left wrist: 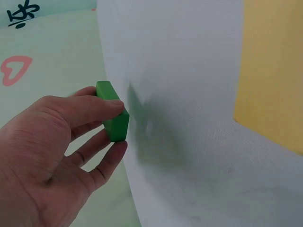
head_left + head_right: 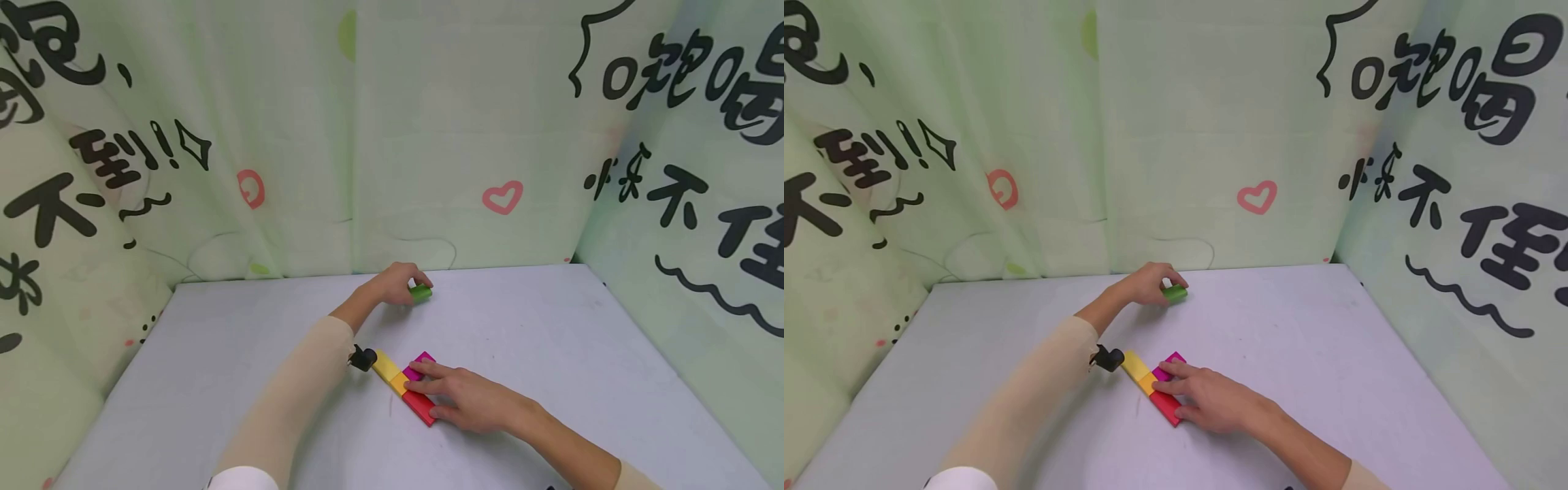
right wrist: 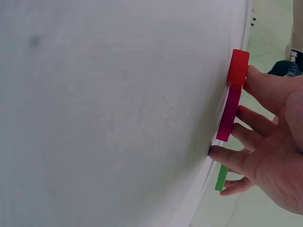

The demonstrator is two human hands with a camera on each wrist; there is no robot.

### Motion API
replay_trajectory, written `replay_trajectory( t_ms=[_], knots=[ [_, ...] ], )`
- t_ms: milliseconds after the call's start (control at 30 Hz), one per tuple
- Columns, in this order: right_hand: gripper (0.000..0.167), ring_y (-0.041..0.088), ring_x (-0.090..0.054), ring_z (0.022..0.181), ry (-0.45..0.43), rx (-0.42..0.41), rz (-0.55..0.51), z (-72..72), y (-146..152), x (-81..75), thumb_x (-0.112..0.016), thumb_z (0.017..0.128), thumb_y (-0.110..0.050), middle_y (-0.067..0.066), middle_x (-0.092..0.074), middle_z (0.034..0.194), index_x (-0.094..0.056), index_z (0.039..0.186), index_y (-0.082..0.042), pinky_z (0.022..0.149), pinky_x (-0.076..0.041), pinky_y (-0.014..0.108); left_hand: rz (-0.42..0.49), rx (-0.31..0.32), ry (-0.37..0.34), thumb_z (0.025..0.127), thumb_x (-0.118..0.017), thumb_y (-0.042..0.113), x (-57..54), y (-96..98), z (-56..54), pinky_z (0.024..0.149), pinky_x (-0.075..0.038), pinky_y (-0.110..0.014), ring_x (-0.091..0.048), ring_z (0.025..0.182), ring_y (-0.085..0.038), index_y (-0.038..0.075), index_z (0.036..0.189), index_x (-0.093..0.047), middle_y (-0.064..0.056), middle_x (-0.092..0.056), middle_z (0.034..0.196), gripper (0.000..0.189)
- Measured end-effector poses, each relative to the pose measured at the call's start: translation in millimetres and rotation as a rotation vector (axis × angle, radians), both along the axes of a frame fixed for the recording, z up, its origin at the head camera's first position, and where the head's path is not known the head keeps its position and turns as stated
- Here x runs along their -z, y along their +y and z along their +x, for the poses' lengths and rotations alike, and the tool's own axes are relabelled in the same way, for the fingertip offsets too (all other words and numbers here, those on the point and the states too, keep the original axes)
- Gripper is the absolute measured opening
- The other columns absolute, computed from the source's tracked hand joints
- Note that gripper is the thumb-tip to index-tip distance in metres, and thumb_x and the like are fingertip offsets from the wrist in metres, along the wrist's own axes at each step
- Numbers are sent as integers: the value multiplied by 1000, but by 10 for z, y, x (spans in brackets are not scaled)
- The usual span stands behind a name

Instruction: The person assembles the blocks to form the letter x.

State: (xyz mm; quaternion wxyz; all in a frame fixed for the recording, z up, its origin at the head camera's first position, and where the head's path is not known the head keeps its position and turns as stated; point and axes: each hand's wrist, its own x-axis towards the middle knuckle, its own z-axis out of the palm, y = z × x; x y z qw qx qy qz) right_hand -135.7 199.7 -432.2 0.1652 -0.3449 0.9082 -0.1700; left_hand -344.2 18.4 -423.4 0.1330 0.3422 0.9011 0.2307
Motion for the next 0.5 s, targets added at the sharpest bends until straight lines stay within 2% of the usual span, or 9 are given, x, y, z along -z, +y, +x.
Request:
replay_trajectory(
  t_ms=[367,500],
  knots=[
    [58,34,-44,149,-9,1,-7,-13,-4,9,-75,96,-24,4,-44,164,-57,151,-27,106,-54,46,-5,28,-24,90,-78,5,-63,-162,131,94,-57,-31,-67,108,-23,16,135,-71,-7,-65,129,48],
    [57,34,-44,149,-3,-8,-10,-19,1,5,-75,97,-23,4,-44,164,-57,151,-26,107,-53,47,-4,41,-23,90,-79,5,-73,-208,195,95,-57,-31,-67,108,-23,17,136,-71,-6,-65,129,48]
  ],
)
